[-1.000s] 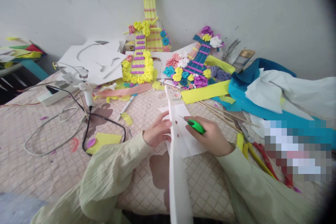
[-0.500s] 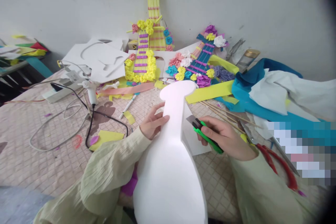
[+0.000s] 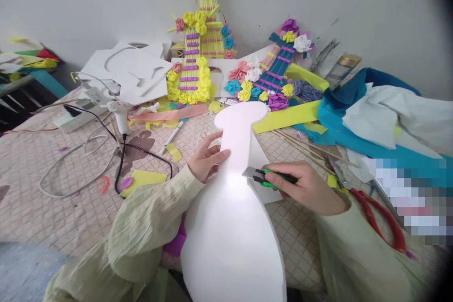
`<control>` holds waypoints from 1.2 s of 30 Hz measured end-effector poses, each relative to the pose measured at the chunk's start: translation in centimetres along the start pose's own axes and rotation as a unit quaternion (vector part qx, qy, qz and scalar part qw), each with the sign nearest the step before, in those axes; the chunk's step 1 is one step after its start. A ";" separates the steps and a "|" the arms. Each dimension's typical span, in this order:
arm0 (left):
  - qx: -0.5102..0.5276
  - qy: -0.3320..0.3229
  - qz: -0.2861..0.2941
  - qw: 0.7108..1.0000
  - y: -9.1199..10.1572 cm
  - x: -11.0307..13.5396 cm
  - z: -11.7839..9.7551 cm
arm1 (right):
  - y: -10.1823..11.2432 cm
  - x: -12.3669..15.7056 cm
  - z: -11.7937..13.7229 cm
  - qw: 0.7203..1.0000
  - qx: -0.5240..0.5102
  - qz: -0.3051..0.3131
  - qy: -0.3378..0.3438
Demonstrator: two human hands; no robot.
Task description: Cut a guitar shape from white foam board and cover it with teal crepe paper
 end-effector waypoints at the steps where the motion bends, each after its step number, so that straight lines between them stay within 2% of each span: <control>1: -0.002 -0.002 0.001 1.000 0.0 0.0 0.0 | 0.1 0.0 0.0 1.000 0.005 0.002 0.003; 10: -0.024 -0.010 0.005 1.000 -0.3 -0.2 0.3 | 0.1 -0.1 0.6 0.998 0.031 -0.001 0.059; 21: -0.021 -0.004 0.006 1.000 -0.4 -0.2 0.5 | -0.1 0.0 0.4 0.998 -0.006 0.048 0.046; 25: -0.045 -0.016 -0.014 0.999 -0.2 -0.2 0.5 | -0.3 -0.1 0.8 0.997 0.010 0.040 0.062; 29: -0.043 -0.014 -0.003 0.999 0.0 -0.3 0.4 | 0.1 0.1 0.6 0.997 0.029 0.031 0.071; 36: -0.055 -0.016 -0.025 0.998 0.7 -0.4 -0.2 | 1.0 0.5 -0.3 0.998 0.037 0.016 0.050</control>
Point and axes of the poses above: each hand's wrist, its own x-axis away from the middle knuckle, its own y-axis out of the back of the hand, z = x × y, the point moved 10 cm from there along -x, towards the middle knuckle, and after that the axes turned 13 degrees about y, right-handed, at the moved point
